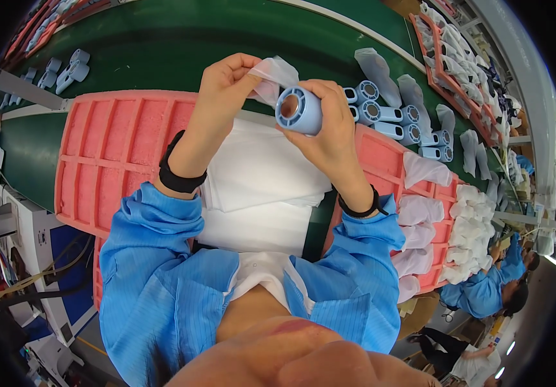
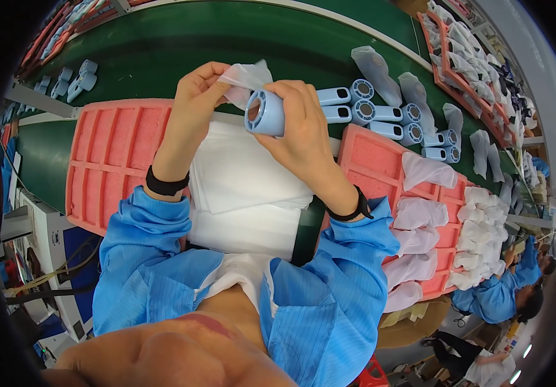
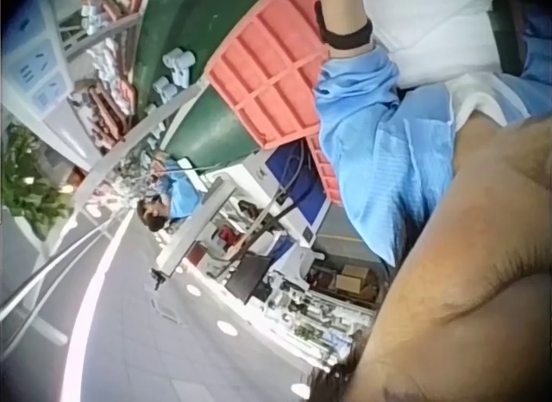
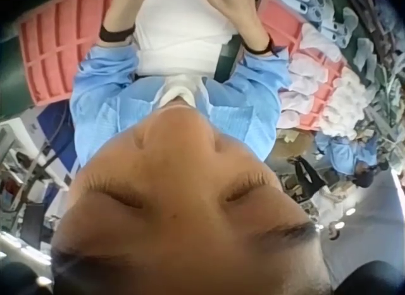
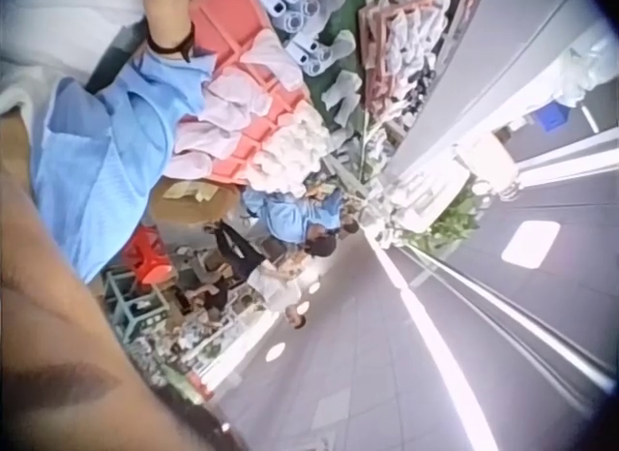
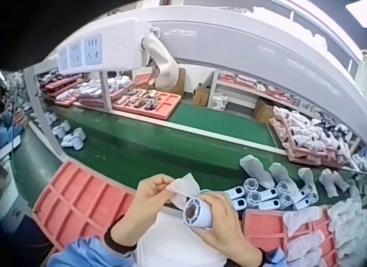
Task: The person wraps handheld fans in protective bags by hand, occasionally setting a fan aside to pick up a different one. They also pick up a purple fan, press its buttons, and place it back on the conveyor belt before returning to wrapping the blue fans.
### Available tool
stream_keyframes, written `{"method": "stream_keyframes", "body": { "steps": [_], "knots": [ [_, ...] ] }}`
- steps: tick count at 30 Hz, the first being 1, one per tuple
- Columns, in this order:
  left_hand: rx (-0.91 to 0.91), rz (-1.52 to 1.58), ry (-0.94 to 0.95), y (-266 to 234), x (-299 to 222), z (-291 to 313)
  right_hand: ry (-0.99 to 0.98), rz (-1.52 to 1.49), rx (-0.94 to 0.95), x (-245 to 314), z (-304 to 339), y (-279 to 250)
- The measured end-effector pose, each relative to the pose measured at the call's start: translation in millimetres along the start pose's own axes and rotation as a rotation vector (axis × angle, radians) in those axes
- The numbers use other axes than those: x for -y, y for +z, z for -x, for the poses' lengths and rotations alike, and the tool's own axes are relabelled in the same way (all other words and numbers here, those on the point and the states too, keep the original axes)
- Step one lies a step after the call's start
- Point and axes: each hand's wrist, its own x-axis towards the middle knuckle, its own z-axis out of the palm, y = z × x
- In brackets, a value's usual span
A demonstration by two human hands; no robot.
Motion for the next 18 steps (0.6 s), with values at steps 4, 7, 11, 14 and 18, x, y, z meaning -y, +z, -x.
{"method": "stream_keyframes", "body": {
  "steps": [4,7,11,14,18],
  "knots": [
    [0.066,0.316,-0.086,-0.7,2.6,1.4,-0.009,0.112,-0.068,-9.3,-3.0,2.1],
    [0.212,0.322,-0.097,0.5,5.7,2.2,0.001,0.198,-0.089,-10.6,-2.5,-0.3],
    [0.115,-0.379,0.502,33.9,14.0,25.2,-0.022,0.235,-0.023,-14.6,4.8,0.8],
    [0.131,-0.72,0.718,50.7,15.8,41.5,0.003,0.127,0.003,-37.9,6.5,-5.6],
    [0.158,-0.918,0.774,64.4,24.9,48.1,0.135,0.047,0.051,-42.7,2.3,-12.8]
  ]
}}
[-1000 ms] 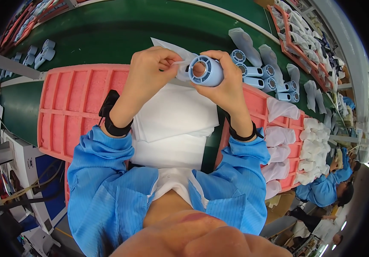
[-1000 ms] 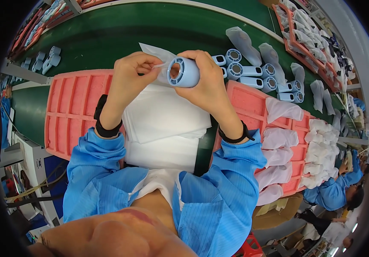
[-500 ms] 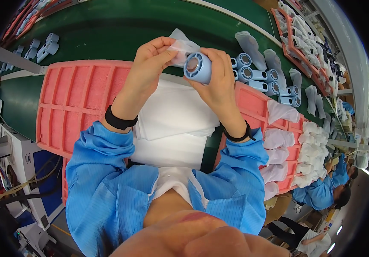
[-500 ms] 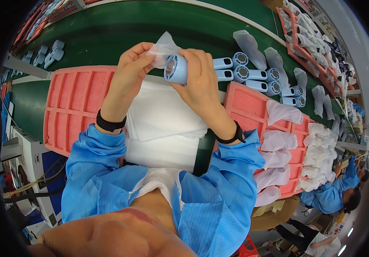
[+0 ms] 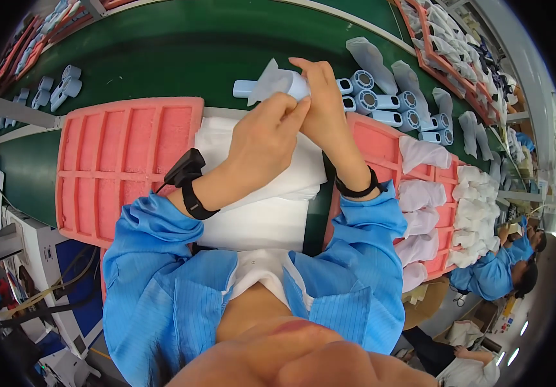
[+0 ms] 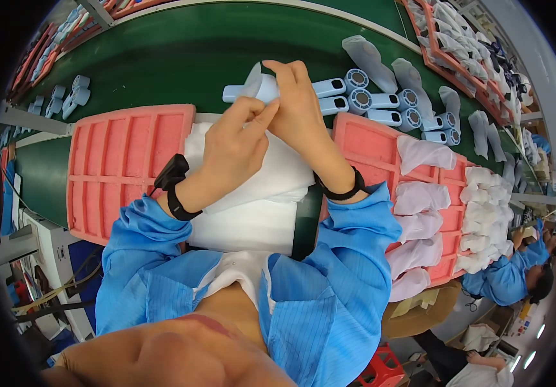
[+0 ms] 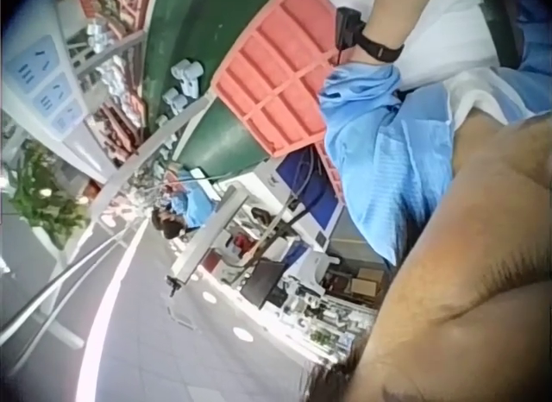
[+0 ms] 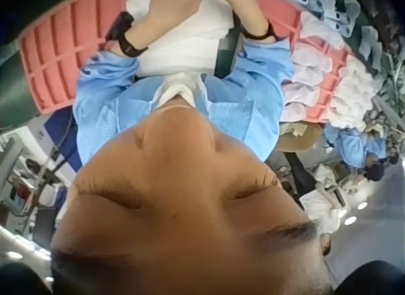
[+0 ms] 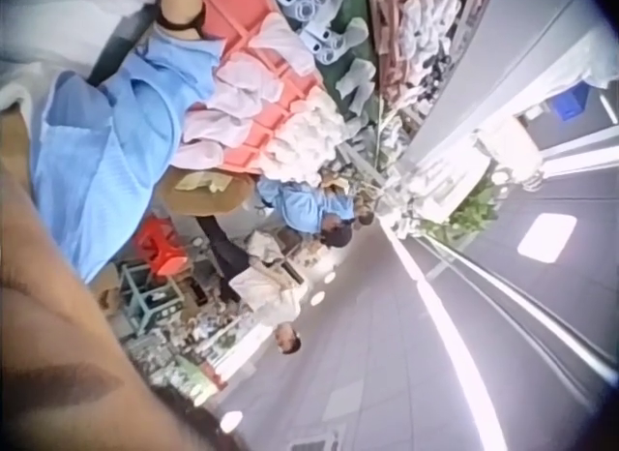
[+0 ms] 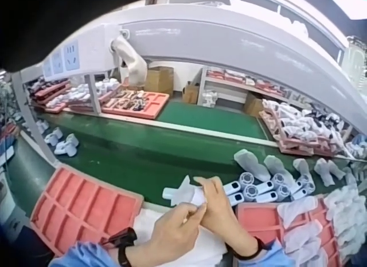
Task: The person wraps handheld fans in protective bags by hand, occasionally setting a fan aside to pick up a different one. They also pick up a purple fan, press its buttons, and place it back on the conveyor belt before returning to wrapping the blue fans.
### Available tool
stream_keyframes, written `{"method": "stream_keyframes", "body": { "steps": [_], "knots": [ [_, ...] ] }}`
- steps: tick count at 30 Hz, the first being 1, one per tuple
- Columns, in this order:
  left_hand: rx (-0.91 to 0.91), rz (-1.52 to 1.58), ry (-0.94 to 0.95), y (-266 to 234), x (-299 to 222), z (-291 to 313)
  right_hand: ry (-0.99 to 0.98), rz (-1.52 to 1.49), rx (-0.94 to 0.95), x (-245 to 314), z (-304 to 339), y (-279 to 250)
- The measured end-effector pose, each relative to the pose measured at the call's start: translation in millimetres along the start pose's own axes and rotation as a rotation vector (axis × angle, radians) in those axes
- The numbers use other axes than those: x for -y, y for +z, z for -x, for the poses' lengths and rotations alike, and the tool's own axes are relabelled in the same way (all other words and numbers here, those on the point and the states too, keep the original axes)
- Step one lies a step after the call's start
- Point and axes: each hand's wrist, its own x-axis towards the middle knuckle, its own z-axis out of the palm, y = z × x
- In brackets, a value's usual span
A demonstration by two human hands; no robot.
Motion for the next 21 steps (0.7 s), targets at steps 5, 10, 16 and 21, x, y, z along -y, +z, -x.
{"method": "stream_keyframes", "body": {
  "steps": [5,10,16,21],
  "knots": [
    [-0.067,0.004,-0.041,-18.3,-1.4,-13.7,0.186,-0.113,-0.121,1.2,-2.1,-2.3],
    [-0.021,0.124,-0.167,-23.5,12.9,-23.4,0.199,-0.424,0.063,17.4,2.1,-20.1],
    [0.127,1.051,-0.113,-46.5,31.3,-29.0,-0.024,-0.573,0.368,3.5,-0.1,-29.8],
    [-0.313,0.828,-0.327,-42.1,23.3,-24.2,-0.101,-0.27,0.24,-3.0,8.3,-26.2]
  ]
}}
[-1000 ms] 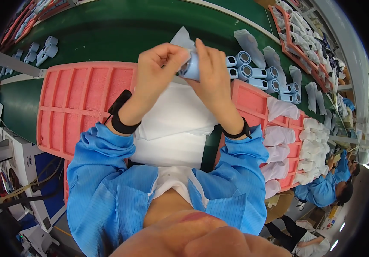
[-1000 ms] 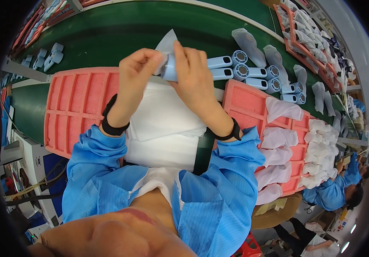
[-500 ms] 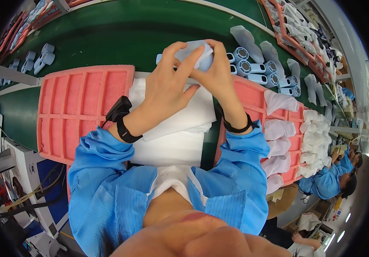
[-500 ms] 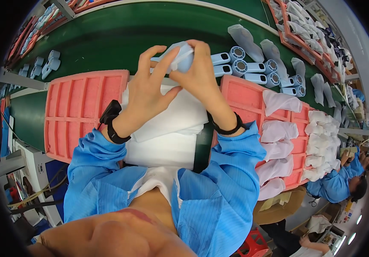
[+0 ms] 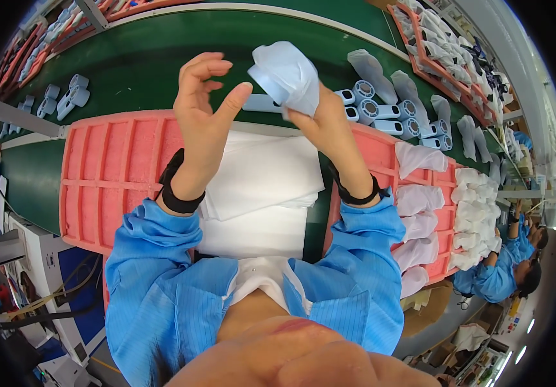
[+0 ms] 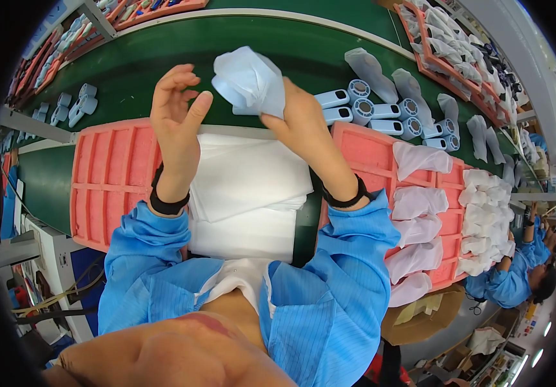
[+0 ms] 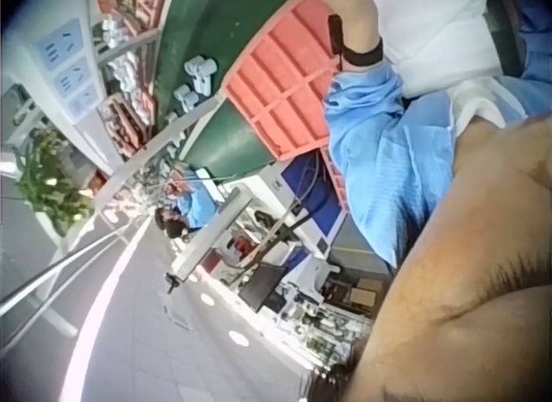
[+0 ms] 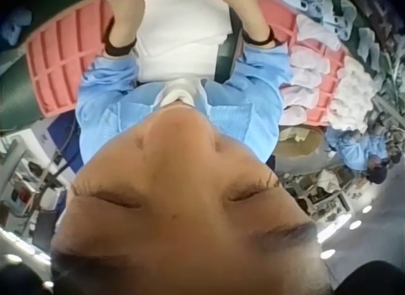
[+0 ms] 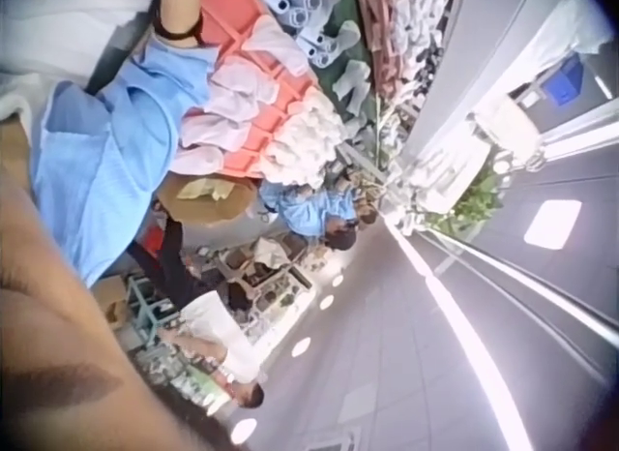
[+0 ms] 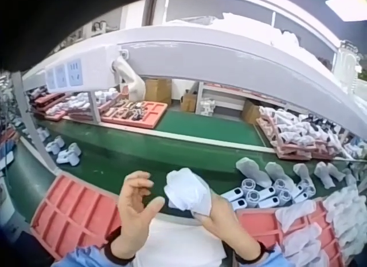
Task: The person wraps handheld fans in protective bags by hand, occasionally setting a fan aside to pick up a different one. They also pick up a purple fan, press its buttons, and place it back on the conveyor belt before returning to wrapping the blue fans.
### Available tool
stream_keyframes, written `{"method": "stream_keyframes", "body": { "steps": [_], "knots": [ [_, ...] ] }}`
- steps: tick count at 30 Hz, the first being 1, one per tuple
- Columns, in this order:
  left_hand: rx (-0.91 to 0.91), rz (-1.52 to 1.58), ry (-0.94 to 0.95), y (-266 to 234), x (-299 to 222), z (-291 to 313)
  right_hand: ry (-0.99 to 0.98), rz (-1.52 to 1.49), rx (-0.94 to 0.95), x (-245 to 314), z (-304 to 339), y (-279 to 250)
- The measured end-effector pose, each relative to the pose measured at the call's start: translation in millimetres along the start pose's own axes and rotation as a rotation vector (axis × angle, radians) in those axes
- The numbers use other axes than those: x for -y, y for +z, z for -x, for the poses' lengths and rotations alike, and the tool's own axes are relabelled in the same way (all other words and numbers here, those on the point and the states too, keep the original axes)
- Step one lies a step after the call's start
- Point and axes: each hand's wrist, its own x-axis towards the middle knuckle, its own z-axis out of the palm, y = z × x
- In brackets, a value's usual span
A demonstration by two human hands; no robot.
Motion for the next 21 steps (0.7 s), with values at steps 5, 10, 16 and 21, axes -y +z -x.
{"method": "stream_keyframes", "body": {
  "steps": [5,10,16,21],
  "knots": [
    [-0.026,-0.477,0.31,17.0,3.4,8.1,0.128,0.47,-0.314,20.0,-3.2,19.1],
    [-0.06,-0.612,0.438,24.9,4.0,2.5,0.223,0.353,-0.397,23.6,-2.7,10.1],
    [-0.222,-0.455,0.101,10.7,23.9,-17.3,0.248,0.061,0.006,5.4,15.4,-25.6],
    [0.141,-0.674,0.026,55.9,31.2,2.8,0.55,0.482,-0.04,-88.6,-17.5,-27.4]
  ]
}}
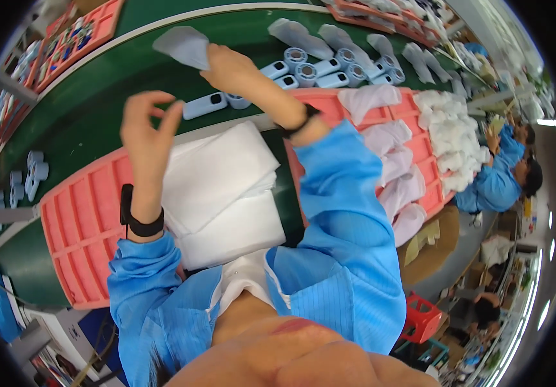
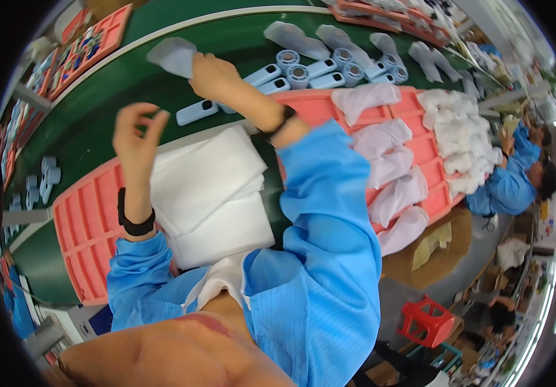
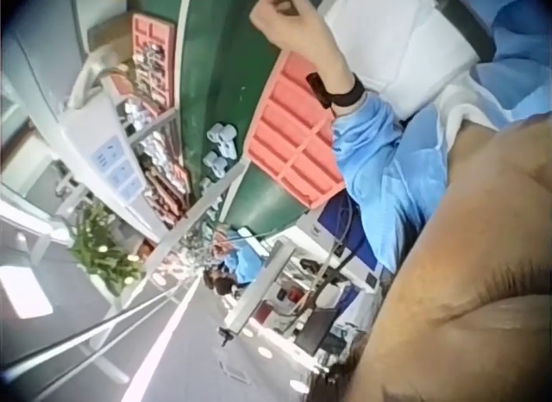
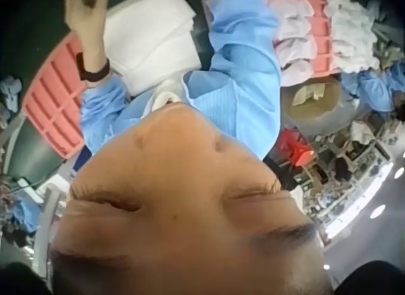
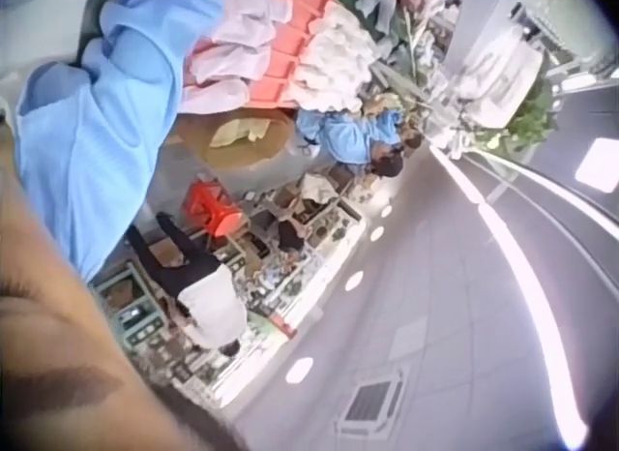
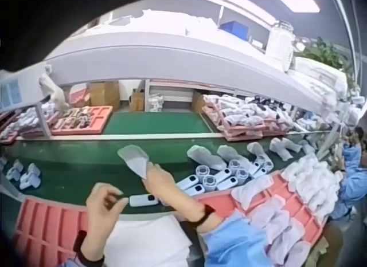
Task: The person wraps handheld fans in protective bags by hand, occasionally setting a fan aside to pick up a different one. They also pick up a purple fan, press its buttons, and place it back on the conveyor belt before returning to wrapping the blue fans.
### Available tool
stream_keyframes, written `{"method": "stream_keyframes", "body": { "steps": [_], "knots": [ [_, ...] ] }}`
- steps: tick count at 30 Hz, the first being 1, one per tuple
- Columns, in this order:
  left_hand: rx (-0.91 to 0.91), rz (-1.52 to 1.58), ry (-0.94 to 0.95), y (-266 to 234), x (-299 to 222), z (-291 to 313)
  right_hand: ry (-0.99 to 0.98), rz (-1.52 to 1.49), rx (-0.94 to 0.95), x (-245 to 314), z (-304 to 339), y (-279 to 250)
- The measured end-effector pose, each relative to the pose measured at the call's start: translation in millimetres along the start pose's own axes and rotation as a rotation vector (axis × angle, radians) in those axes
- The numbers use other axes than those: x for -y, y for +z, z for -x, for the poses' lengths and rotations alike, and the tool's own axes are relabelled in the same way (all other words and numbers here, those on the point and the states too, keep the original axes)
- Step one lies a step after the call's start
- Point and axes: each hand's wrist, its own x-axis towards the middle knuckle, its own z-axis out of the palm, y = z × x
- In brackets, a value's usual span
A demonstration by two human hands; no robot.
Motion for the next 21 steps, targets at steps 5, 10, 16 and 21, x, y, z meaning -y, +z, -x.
{"method": "stream_keyframes", "body": {
  "steps": [5,10,16,21],
  "knots": [
    [0.678,-0.063,-0.016,65.4,-8.7,50.1,0.042,0.328,0.052,-84.0,-19.8,32.9],
    [0.52,0.084,-0.01,64.7,-18.2,28.1,0.059,0.485,-0.087,-188.1,-14.4,-88.2],
    [0.549,-0.221,0.262,131.3,-2.2,-17.1,0.758,0.697,-0.146,-439.9,116.0,-225.8],
    [0.759,-0.577,0.128,183.1,50.4,-39.1,1.191,0.539,0.16,-417.9,58.4,-154.1]
  ]
}}
